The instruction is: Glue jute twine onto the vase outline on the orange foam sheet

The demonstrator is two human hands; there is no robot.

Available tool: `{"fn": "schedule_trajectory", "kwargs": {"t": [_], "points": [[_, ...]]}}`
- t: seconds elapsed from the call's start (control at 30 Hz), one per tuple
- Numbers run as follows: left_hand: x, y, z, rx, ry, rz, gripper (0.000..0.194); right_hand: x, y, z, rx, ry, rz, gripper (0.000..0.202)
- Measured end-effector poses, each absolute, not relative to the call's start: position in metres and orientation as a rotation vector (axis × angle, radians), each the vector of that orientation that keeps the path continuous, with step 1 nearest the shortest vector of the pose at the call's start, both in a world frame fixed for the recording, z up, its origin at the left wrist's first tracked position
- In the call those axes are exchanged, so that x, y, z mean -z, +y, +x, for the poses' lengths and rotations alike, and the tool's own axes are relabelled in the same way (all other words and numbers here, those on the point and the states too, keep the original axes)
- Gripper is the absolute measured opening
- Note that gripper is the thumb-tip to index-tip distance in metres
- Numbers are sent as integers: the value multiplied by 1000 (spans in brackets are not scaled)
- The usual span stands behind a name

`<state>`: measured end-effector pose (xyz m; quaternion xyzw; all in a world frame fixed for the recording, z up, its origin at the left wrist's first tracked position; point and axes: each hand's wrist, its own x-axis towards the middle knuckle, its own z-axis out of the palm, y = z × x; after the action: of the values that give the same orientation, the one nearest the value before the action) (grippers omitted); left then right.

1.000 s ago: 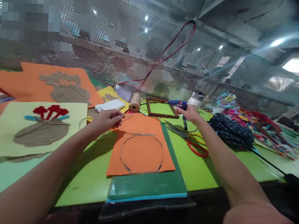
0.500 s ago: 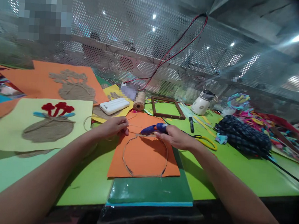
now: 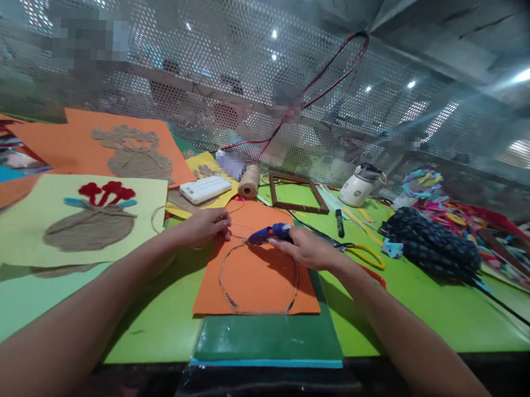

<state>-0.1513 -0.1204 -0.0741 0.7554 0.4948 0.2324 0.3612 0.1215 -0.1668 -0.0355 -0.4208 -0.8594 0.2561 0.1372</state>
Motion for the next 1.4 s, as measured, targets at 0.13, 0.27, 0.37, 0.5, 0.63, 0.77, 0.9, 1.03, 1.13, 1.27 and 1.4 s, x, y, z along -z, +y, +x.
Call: {"fn": "schedule_trajectory", "kwargs": {"t": [0.13, 0.27, 0.37, 0.5, 0.63, 0.77, 0.9, 1.03, 1.13, 1.27, 1.4], "points": [[74, -121, -151, -616, 1251, 1910, 25, 38, -166, 122, -756, -2467, -1219, 34], [78, -119, -152, -620, 1237, 1918, 26, 37, -165, 121, -738, -2464, -1239, 34], [79, -117, -152, -628, 1249, 1918, 26, 36, -165, 120, -711, -2477, -1258, 34], [79, -116, -152, -625, 1259, 1892, 25, 35, -166, 120, -637, -2478, -1328, 35], [79, -116, -153, -618, 1250, 1915, 25, 36, -167, 120, -603, -2481, -1338, 34], [81, -116, -154, -603, 1252, 1947, 26, 37, -167, 121, -592, -2481, -1333, 34], [81, -116, -153, -607, 1251, 1913, 27, 41, -167, 119, -556, -2470, -1370, 35], [78, -118, -152, -615, 1241, 1894, 27, 45, -165, 117, -542, -2472, -1341, 33], [79, -117, -153, -611, 1240, 1913, 27, 46, -164, 117, -532, -2474, -1336, 33], [81, -115, -155, -603, 1235, 1953, 26, 43, -165, 118, -526, -2489, -1343, 33], [79, -116, -154, -598, 1240, 1969, 28, 42, -166, 120, -529, -2485, -1357, 34]]}}
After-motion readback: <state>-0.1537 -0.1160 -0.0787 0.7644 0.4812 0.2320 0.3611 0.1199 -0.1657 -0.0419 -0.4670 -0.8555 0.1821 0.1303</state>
